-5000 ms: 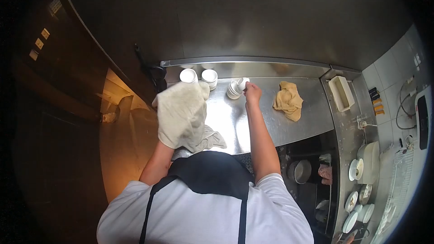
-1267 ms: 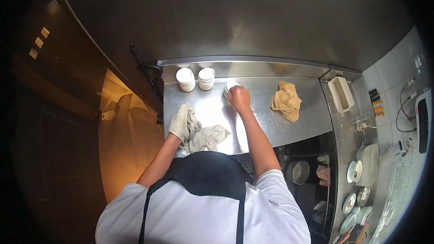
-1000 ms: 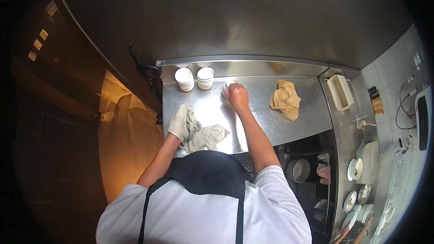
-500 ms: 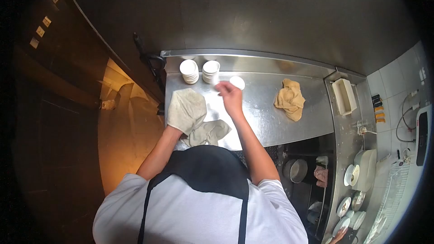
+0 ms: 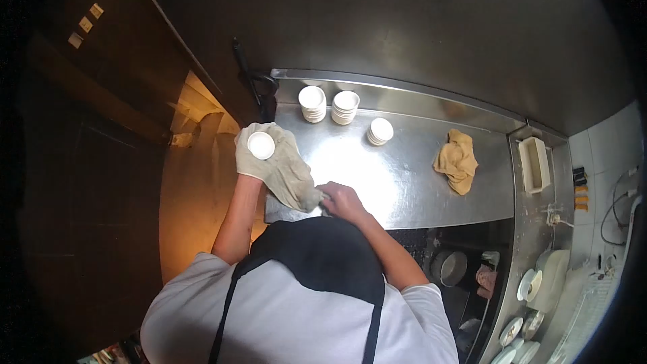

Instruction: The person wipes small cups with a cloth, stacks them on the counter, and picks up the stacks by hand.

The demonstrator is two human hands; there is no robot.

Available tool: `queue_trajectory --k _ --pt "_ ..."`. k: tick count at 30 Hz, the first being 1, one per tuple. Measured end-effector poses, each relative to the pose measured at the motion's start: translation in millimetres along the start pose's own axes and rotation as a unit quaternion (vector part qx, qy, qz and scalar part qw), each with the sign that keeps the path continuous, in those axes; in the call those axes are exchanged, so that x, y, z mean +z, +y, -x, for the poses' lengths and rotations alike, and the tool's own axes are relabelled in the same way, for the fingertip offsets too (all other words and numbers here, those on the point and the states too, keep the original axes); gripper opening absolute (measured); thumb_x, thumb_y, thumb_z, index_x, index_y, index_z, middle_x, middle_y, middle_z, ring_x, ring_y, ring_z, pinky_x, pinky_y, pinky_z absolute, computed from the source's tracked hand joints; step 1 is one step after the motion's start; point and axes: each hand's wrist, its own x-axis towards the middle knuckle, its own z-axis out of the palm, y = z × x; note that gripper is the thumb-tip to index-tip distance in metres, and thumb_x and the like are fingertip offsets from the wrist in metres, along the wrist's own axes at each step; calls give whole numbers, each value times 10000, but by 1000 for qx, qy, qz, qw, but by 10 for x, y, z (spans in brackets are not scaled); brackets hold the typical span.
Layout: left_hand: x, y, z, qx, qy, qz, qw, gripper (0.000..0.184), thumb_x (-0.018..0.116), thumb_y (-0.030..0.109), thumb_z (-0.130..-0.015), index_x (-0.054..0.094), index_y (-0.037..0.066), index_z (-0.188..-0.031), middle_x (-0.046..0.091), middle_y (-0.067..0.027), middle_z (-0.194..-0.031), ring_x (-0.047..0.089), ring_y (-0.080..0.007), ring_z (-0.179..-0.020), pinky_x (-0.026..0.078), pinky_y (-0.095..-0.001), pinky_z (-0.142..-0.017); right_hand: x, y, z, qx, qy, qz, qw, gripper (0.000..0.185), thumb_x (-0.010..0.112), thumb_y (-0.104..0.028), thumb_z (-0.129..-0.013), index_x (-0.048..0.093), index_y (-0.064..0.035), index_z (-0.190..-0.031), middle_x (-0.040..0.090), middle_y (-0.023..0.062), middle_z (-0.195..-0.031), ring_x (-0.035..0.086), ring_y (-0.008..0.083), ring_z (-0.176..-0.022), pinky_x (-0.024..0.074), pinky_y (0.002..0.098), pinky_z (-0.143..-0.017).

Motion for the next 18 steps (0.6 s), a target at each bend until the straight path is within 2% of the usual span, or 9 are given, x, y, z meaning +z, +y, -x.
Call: queue_trajectory --k 2,6,7,10,13,14,15,17,18 --pt "27 24 28 -15 -93 -26 995 234 594 291 -971 652 64 -958 711 -135 -950 702 -277 -880 601 -395 -775 -100 -223 -133 81 105 -146 980 348 716 -118 -844 711 -19 -1178 713 160 -1006 701 269 -882 549 352 -811" --pt "441 -200 346 -67 -68 -105 990 317 489 350 -1057 653 81 -1033 687 -85 -1097 652 -257 -1055 574 -433 -885 -551 -924 -570 -71 270 98 955 422 732 -94 -798 691 -68 -1217 676 141 -1201 667 339 -1057 548 414 -901" --pt "370 -336 320 -87 -108 -69 988 340 486 362 -1066 656 69 -1074 685 -102 -1130 639 -257 -1102 564 -414 -937 -573 -1003 -667 -117 239 100 959 481 743 -91 -781 671 -79 -1256 643 141 -1262 637 336 -1111 538 423 -920" --pt "539 -579 616 14 -202 -143 969 281 478 264 -1094 605 77 -1262 656 -100 -1215 614 -240 -1179 485 -379 -1048 -492 -955 -770 -214 256 169 928 421 746 -97 -806 669 -87 -1220 673 119 -1163 666 346 -977 551 447 -799" --pt "-83 -884 399 136 -101 -322 931 271 478 232 -1099 572 71 -1296 637 -91 -1240 594 -226 -1198 463 -358 -1061 -498 -1056 -839 -86 273 127 950 263 729 -84 -827 694 -53 -1086 693 150 -1021 686 370 -901 546 469 -740" --pt "141 -840 519 265 -109 -582 761 295 487 265 -1103 568 64 -1304 635 -80 -1224 592 -213 -1170 465 -338 -1045 -498 -1031 -849 -50 238 99 965 209 717 -76 -836 694 -35 -1040 694 168 -989 689 379 -885 543 476 -734" --pt "22 -937 479 332 -94 -597 724 310 473 298 -1108 578 67 -1284 640 -76 -1201 600 -208 -1143 479 -333 -1017 -489 -978 -880 -13 207 71 976 158 705 -68 -845 694 -17 -994 696 186 -957 693 388 -869 541 483 -727" --pt "-14 -958 418 318 -105 -547 767 342 447 354 -1114 591 73 -1245 645 -68 -1159 611 -198 -1093 500 -329 -971 -534 -922 -900 31 141 -40 989 97 670 -58 -867 690 33 -893 701 226 -878 697 420 -818 538 504 -715" --pt "3 -886 315 234 -129 -476 838 357 434 376 -1116 595 76 -1225 646 -64 -1140 614 -193 -1069 507 -330 -954 -565 -934 -874 23 151 -63 986 99 671 -62 -867 686 36 -873 707 226 -895 698 420 -824 538 504 -715"
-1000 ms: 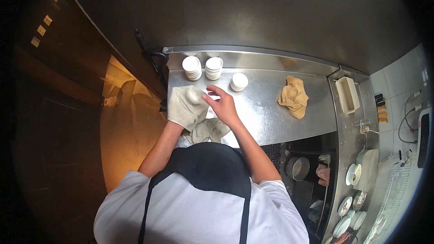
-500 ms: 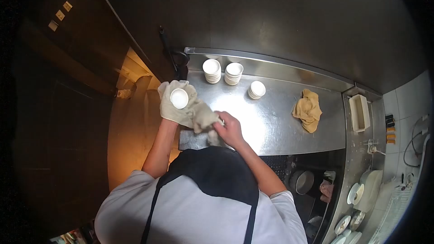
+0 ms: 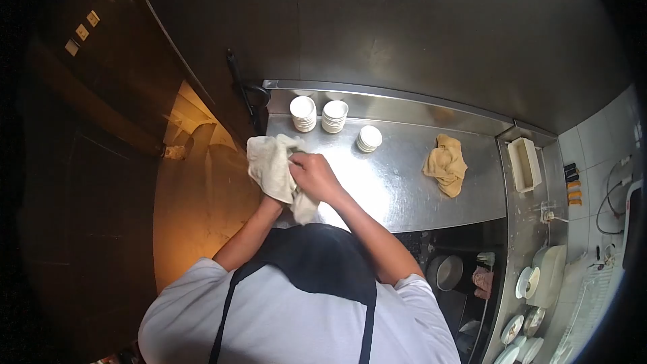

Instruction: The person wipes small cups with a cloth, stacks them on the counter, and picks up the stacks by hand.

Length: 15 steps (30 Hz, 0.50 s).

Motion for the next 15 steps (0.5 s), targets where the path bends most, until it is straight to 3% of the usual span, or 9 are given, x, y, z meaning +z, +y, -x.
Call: queue_trajectory --k 2,4,5,8,10,12,13,14,15 --pt "-19 18 -103 -111 -47 237 964 384 408 411 -1119 594 82 -1189 642 -56 -1098 617 -178 -1031 518 -326 -927 -41 -71 77 -7 12 -50 999 117 673 -70 -869 678 41 -834 719 224 -929 700 420 -835 539 505 -715" --pt "9 218 -118 -189 -71 478 855 409 380 437 -1123 587 86 -1158 632 -48 -1052 617 -160 -1001 524 -316 -908 62 -44 68 -69 71 13 995 130 713 -88 -845 663 24 -889 698 214 -890 690 419 -796 539 494 -698" --pt "-34 282 -106 -195 -99 500 838 260 493 334 -1109 584 109 -1202 604 -5 -1099 618 -122 -1012 535 -291 -870 95 -7 28 -89 90 48 991 141 720 -89 -839 658 17 -907 690 210 -881 687 419 -788 539 491 -692" --pt "175 398 -10 -58 74 141 986 328 446 389 -1109 584 91 -1124 594 -24 -1011 609 -151 -972 526 -322 -869 155 83 -36 -80 94 142 982 195 743 -88 -817 648 -3 -965 667 192 -846 679 404 -753 541 472 -685" --pt "172 590 21 -49 63 92 993 303 476 360 -1098 600 87 -1144 623 -35 -1061 622 -168 -990 529 -329 -858 149 131 -50 -52 49 195 978 192 742 -95 -829 681 12 -977 686 189 -837 691 374 -754 552 439 -697" --pt "29 776 -31 -34 0 -30 999 326 465 360 -1103 608 84 -1200 646 -48 -1083 634 -179 -999 541 -325 -856 -2 204 -42 -17 -55 57 997 195 741 -106 -817 697 9 -969 698 205 -854 694 394 -765 548 454 -700" --pt "5 722 -42 -70 -16 28 997 333 461 365 -1105 610 84 -1207 650 -50 -1083 638 -179 -996 545 -323 -852 -54 218 -28 0 -108 -12 994 198 741 -112 -811 704 8 -965 704 214 -863 695 404 -771 545 461 -702" --pt "-18 668 -52 -109 -27 84 990 341 457 369 -1106 612 85 -1214 655 -52 -1083 641 -180 -992 548 -322 -848 -43 161 -4 -4 -76 -31 997 201 740 -120 -813 715 8 -966 707 219 -863 699 402 -776 546 455 -706" --pt "-32 404 -64 -185 -21 256 949 343 453 378 -1106 613 89 -1201 653 -49 -1071 641 -175 -981 549 -320 -842 -17 71 36 -8 -46 -49 998 205 740 -128 -814 725 8 -967 711 225 -863 704 399 -782 548 448 -710"
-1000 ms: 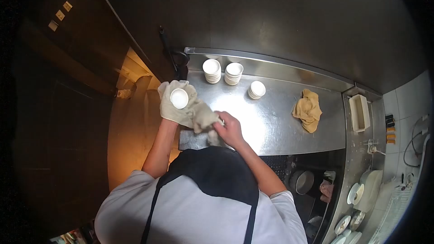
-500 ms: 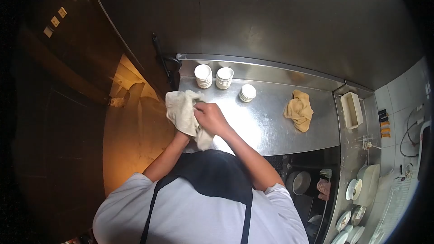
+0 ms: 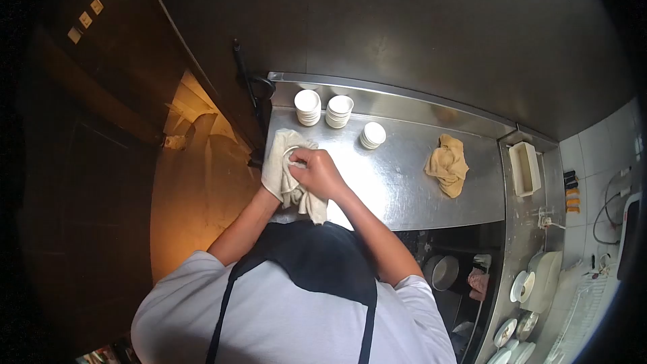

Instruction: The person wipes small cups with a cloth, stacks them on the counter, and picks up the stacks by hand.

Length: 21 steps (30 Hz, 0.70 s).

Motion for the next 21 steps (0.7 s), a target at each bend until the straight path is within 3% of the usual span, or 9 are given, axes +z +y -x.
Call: queue_trajectory --k 1,5,6,9,13,15,17,20,21 --pt "-104 -144 -73 -73 -8 177 981 346 450 386 -1106 613 92 -1188 652 -46 -1060 642 -170 -970 550 -319 -835 40 -56 18 -8 30 -17 999 210 739 -136 -815 735 8 -968 715 230 -864 708 397 -787 549 441 -713" --pt "226 30 31 -61 -18 262 963 237 509 313 -1098 595 92 -1087 622 -16 -1017 626 -155 -943 549 -307 -838 123 -51 -99 -72 148 211 964 225 745 -111 -791 622 -19 -955 677 165 -875 689 363 -779 546 459 -672" --pt "118 -130 -47 99 25 124 987 184 526 242 -1091 601 82 -1142 638 -26 -1075 634 -158 -979 548 -308 -858 117 -56 -110 -78 153 268 948 250 739 -95 -778 562 -46 -947 649 136 -883 680 345 -776 546 469 -649" --pt "392 87 170 86 124 -70 986 156 547 240 -1091 588 106 -1022 611 -8 -1007 644 -140 -945 550 -288 -832 94 -119 -90 -39 156 301 940 218 737 -100 -776 582 -30 -912 664 141 -866 688 343 -792 556 466 -666" --pt "43 23 -54 122 119 94 981 178 538 214 -1090 615 65 -1149 648 -50 -1108 666 -177 -968 563 -319 -874 -156 36 68 54 51 309 948 274 757 -212 -833 711 -25 -1029 708 170 -898 705 350 -813 569 467 -696" --pt "-318 -310 -196 154 137 -124 971 212 550 208 -1067 601 52 -1203 649 -73 -1142 670 -208 -995 566 -352 -870 -193 71 74 -34 114 269 956 344 755 -276 -888 736 -33 -1130 732 176 -900 709 348 -761 566 453 -690" --pt "-409 -456 -130 179 116 -429 878 319 569 204 -1036 582 38 -1308 654 -106 -1185 667 -247 -1027 557 -376 -894 -162 -81 9 68 84 140 984 348 743 -295 -914 738 -15 -1120 733 179 -853 706 348 -725 556 447 -683" --pt "-446 -560 -302 118 92 -526 837 425 588 329 -1019 563 55 -1343 658 -126 -1149 666 -279 -1024 540 -391 -912 -47 69 -64 97 108 90 985 293 703 -230 -936 730 22 -1083 705 192 -744 701 340 -660 531 435 -637" --pt "-323 -442 -267 60 103 -447 887 413 560 380 -1030 580 58 -1289 656 -115 -1062 667 -265 -960 542 -383 -842 -32 222 -88 87 132 93 983 280 696 -203 -933 725 27 -1088 699 198 -742 699 335 -647 526 431 -621"
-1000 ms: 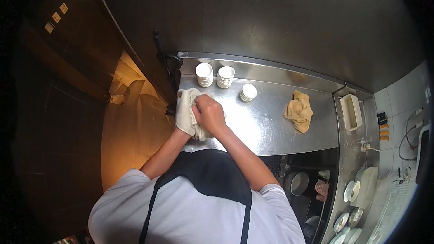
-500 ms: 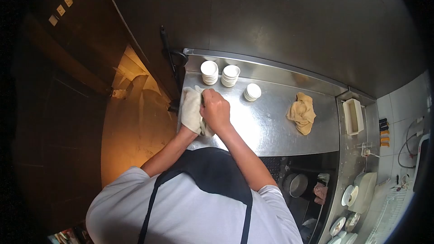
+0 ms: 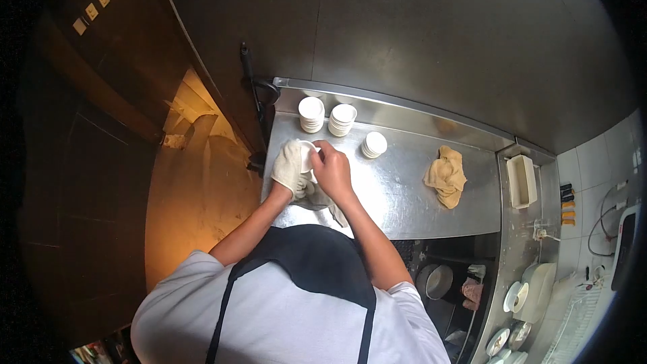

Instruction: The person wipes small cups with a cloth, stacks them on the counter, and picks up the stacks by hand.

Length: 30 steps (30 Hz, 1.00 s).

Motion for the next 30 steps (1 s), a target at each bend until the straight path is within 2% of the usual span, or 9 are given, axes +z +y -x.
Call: queue_trajectory --k 6,11,14,17,18,23,27,29,30 --pt "-115 243 53 -225 -67 400 886 398 509 504 -1046 630 134 -966 615 10 -793 595 -140 -594 470 -311 -443 11 1099 -752 179 94 -132 970 353 698 -212 -953 673 51 -1185 685 87 -687 647 150 -542 509 316 -479" --pt "-422 835 175 -244 -209 521 791 341 545 455 -1044 612 135 -947 601 29 -750 620 -135 -599 519 -308 -489 -98 1274 -1108 238 82 -237 938 386 692 -229 -950 675 42 -1224 733 133 -758 662 176 -538 540 342 -522" --pt "-628 597 182 64 -196 390 897 417 531 474 -1040 548 102 -1227 608 -49 -1094 608 -179 -975 496 -328 -825 -279 1444 -1036 147 120 -29 982 376 715 -247 -917 713 3 -1197 763 159 -824 710 269 -612 581 399 -637" --pt "-850 569 310 199 -119 -160 959 664 442 450 -1069 331 53 -1590 432 -117 -1599 392 -207 -1483 262 -362 -1267 -536 1467 -741 85 107 252 958 359 768 -302 -855 775 -65 -1124 768 168 -950 739 351 -851 583 459 -781" --pt "-903 754 331 246 -74 -373 892 623 416 416 -1078 351 53 -1579 449 -106 -1586 401 -199 -1475 259 -358 -1267 -596 1515 -654 77 82 305 946 363 780 -313 -844 781 -75 -1118 770 165 -979 739 350 -886 582 465 -788" --pt "-561 685 384 332 -190 -330 863 640 462 388 -1042 360 56 -1579 453 -119 -1575 419 -225 -1468 299 -365 -1250 -576 1805 -356 23 43 334 941 137 770 -226 -815 818 -99 -812 759 147 -926 696 346 -862 574 453 -783" --pt "-647 1351 488 328 -235 -237 884 624 411 309 -1053 343 -20 -1578 465 -153 -1574 444 -277 -1462 334 -402 -1243 -588 1779 -307 26 77 257 963 134 765 -212 -821 819 -94 -853 755 149 -879 692 353 -854 565 456 -764" --pt "-713 1113 455 182 -252 146 939 588 421 295 -1067 365 -9 -1567 467 -160 -1570 463 -289 -1444 348 -422 -1238 -616 1761 -324 17 92 254 963 139 763 -213 -830 817 -90 -864 750 153 -867 687 365 -842 560 461 -755" --pt "-739 1044 470 97 -243 350 899 570 425 288 -1074 377 -4 -1561 468 -163 -1568 472 -296 -1434 355 -431 -1236 -609 1797 -338 42 118 223 967 144 761 -213 -846 813 -82 -876 754 146 -860 687 346 -814 559 451 -737"
